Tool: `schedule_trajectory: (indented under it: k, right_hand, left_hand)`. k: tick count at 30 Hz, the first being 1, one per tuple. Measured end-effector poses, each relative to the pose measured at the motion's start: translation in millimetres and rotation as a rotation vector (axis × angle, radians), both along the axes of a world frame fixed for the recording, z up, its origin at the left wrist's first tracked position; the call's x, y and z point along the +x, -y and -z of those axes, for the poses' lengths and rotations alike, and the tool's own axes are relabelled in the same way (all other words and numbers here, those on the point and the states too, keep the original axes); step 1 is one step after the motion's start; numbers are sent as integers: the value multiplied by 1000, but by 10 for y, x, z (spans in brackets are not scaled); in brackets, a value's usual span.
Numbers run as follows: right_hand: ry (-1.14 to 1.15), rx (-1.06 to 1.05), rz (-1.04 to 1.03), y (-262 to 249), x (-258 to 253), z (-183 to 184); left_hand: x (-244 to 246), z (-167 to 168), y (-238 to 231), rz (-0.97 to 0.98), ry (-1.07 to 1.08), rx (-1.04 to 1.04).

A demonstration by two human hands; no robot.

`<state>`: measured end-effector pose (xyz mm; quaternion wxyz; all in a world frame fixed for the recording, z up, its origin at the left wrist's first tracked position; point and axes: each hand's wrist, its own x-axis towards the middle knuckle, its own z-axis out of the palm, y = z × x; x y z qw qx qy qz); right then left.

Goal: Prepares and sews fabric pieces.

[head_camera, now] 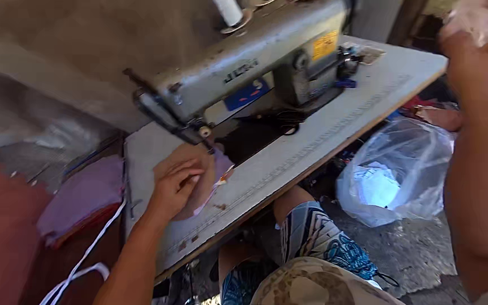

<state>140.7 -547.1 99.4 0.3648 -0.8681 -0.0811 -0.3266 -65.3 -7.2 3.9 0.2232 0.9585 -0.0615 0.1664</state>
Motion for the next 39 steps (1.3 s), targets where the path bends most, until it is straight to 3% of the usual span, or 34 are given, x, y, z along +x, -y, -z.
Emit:
schedule_trajectory:
  k: [2,5,7,9,14,23,34,37,39]
  right_hand:
    - [90,-97,-418,-1088,-515,104]
    - [101,-366,-1000,-2486,-1099,624]
    - [-6,-593,-1168,-3040,-1318,832]
    - [-121,-701,-1184,-3277,-1407,899]
    - [-57,-718,-1089,-3323,-1362,978]
    - [35,-774,-1043,-3341,-974,991]
    - [-107,-864,-923,-3336,-725,884]
    - [83,-746,-938,-3289,-799,980]
    - [201,-688,-1093,-3252,-876,1042]
  left_hand:
    - [-23,30,-20,43,-12,-47]
    - [-14,76,-49,89,-34,-64]
    - [-15,58,-17,80,-67,-60]
    - [-27,44,-5,83,-96,2]
    - [6,87,17,77,-39,127]
    - [131,20,206,-126,-92,269]
    - [281,57,220,-197,-74,350]
    - [298,219,103,-202,8,371]
    - [270,241,25,-142,16,305]
